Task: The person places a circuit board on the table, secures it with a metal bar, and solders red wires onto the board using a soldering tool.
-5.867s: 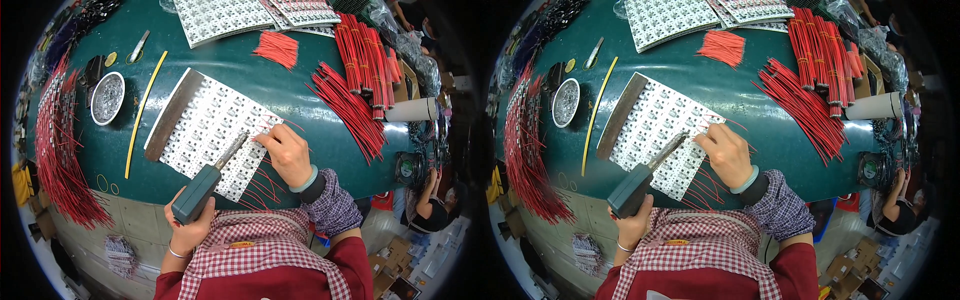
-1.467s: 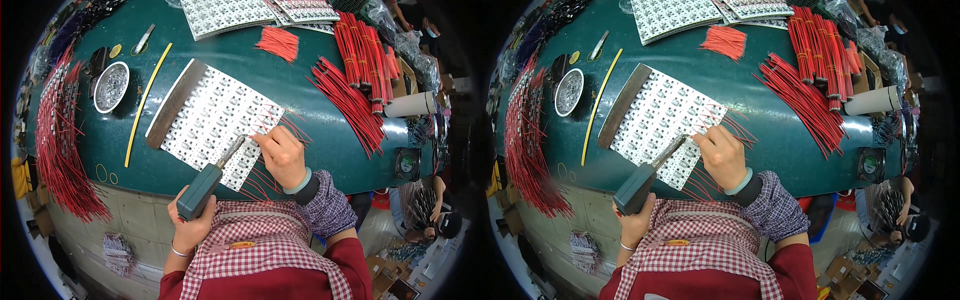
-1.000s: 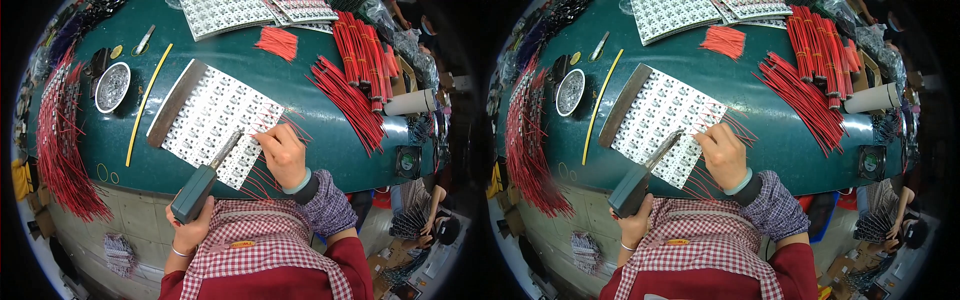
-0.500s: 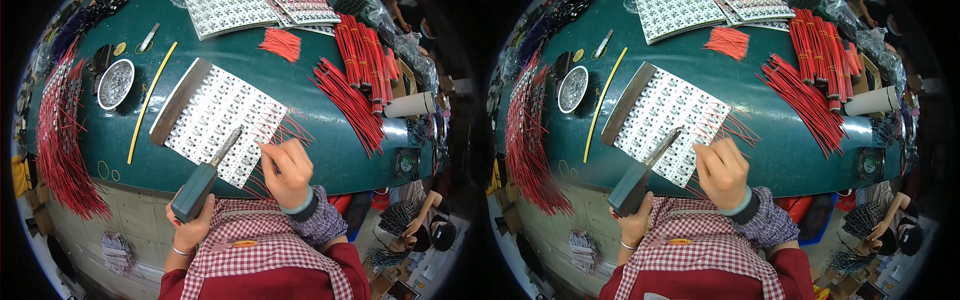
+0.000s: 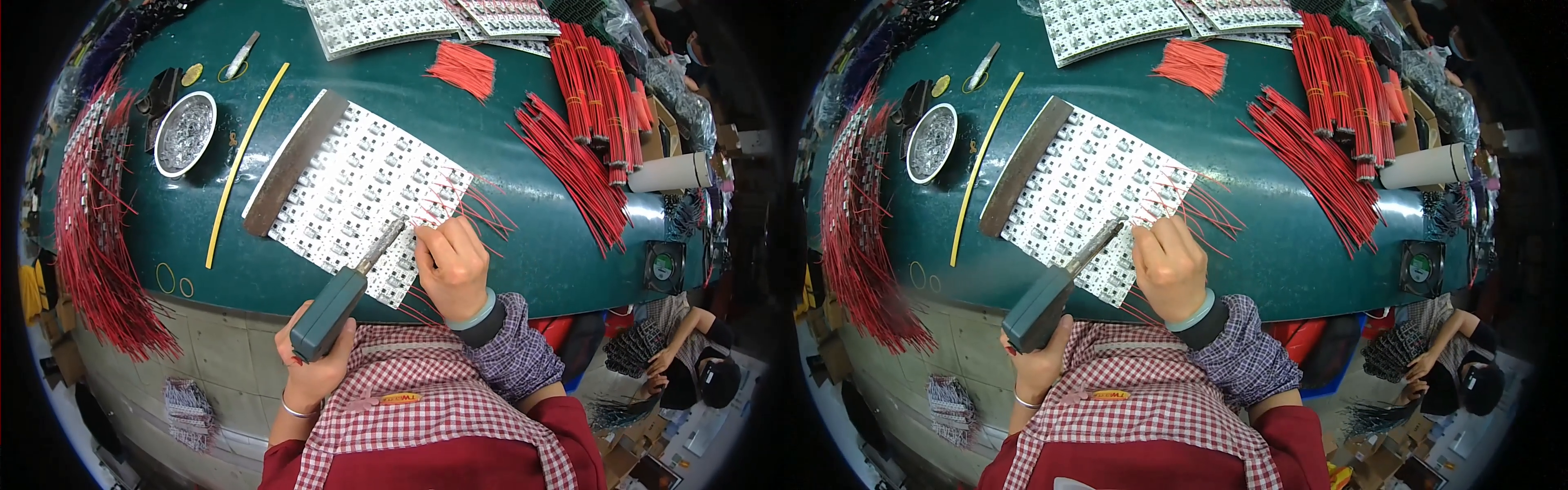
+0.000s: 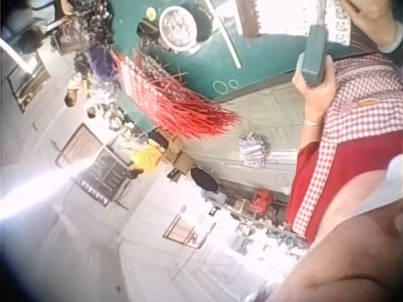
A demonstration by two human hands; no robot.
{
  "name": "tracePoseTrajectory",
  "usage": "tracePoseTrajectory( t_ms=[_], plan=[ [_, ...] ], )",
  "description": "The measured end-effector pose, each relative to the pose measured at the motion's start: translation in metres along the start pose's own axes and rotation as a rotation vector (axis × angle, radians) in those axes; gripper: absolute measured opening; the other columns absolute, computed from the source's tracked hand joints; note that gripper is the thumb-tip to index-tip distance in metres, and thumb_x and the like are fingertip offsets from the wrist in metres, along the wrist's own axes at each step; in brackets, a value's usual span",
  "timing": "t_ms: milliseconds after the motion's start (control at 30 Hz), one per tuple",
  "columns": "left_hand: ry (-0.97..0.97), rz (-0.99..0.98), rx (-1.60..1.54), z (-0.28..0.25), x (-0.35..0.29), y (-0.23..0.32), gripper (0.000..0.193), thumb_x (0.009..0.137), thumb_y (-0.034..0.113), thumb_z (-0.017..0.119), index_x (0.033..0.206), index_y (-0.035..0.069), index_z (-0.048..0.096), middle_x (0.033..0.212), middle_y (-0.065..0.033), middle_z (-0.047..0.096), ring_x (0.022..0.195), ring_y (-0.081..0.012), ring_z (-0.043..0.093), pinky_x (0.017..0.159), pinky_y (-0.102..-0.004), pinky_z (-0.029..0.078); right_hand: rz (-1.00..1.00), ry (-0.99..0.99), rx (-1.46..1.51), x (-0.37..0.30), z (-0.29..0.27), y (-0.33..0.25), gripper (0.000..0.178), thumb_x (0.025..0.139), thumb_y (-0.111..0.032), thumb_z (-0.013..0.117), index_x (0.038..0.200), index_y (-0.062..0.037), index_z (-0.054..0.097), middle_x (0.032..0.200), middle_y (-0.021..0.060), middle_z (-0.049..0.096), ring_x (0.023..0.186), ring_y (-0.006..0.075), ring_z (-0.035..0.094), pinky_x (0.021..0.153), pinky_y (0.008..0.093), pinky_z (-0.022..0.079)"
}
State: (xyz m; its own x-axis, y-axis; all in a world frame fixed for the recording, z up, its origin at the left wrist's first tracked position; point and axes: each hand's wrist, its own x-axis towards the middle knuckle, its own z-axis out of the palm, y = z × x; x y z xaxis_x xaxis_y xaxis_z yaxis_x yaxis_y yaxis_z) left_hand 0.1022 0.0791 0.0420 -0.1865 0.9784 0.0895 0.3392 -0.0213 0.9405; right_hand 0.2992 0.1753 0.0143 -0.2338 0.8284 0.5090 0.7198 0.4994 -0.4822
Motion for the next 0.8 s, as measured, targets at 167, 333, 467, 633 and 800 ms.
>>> tracePoseTrajectory(
  t_ms=[167,333,467,633,800],
  plan=[
    [-0.028,-0.015,-0.005,0.0,0.001,0.0,0.013,0.074,-0.007,0.073,0.086,-0.004,0.067,0.079,-0.009,0.064,0.062,-0.0159,0.06,0.055,-0.0275,0.046,-0.015,-0.024,-0.016,0.001,-0.001,-0.001,0.02,0.071,0.007,0.069,0.089,0.0004,0.062,0.077,0.0104,0.048,0.072,0.028,0.054,0.06,0.0388,0.046],
    [-0.032,-0.029,-0.002,0.0,0.001,0.001,0.012,0.075,-0.006,0.072,0.086,-0.004,0.067,0.077,-0.009,0.062,0.06,-0.0159,0.06,0.054,-0.0279,0.045,-0.019,-0.034,-0.021,0.0,-0.001,-0.002,0.02,0.072,0.006,0.069,0.09,0.0006,0.063,0.078,0.0104,0.047,0.072,0.028,0.053,0.06,0.0388,0.046],
    [-0.042,-0.066,0.012,-0.001,0.0,0.003,0.012,0.075,-0.005,0.072,0.086,-0.004,0.067,0.076,-0.0091,0.063,0.059,-0.0163,0.06,0.053,-0.028,0.046,-0.007,-0.001,-0.011,0.001,0.001,-0.002,0.025,0.067,0.011,0.07,0.089,-0.0006,0.066,0.073,0.0088,0.048,0.067,0.0264,0.053,0.057,0.0385,0.044],
    [0.03,-0.076,-0.004,-0.002,-0.012,-0.008,0.015,0.074,-0.004,0.074,0.088,-0.005,0.068,0.079,-0.0099,0.067,0.063,-0.0154,0.064,0.057,-0.027,0.05,-0.011,-0.013,-0.02,0.002,-0.001,-0.003,0.025,0.067,0.011,0.07,0.089,-0.0007,0.066,0.073,0.0088,0.048,0.067,0.0264,0.053,0.058,0.0385,0.044],
    [0.065,-0.076,-0.049,-0.003,-0.011,-0.007,0.017,0.074,-0.004,0.075,0.09,-0.007,0.069,0.081,-0.0105,0.07,0.066,-0.0144,0.065,0.061,-0.0262,0.052,-0.014,-0.038,-0.048,-0.001,-0.003,-0.002,0.018,0.073,0.005,0.069,0.09,-0.0001,0.064,0.077,0.0097,0.047,0.072,0.0268,0.053,0.06,0.0377,0.046]
  ],
)
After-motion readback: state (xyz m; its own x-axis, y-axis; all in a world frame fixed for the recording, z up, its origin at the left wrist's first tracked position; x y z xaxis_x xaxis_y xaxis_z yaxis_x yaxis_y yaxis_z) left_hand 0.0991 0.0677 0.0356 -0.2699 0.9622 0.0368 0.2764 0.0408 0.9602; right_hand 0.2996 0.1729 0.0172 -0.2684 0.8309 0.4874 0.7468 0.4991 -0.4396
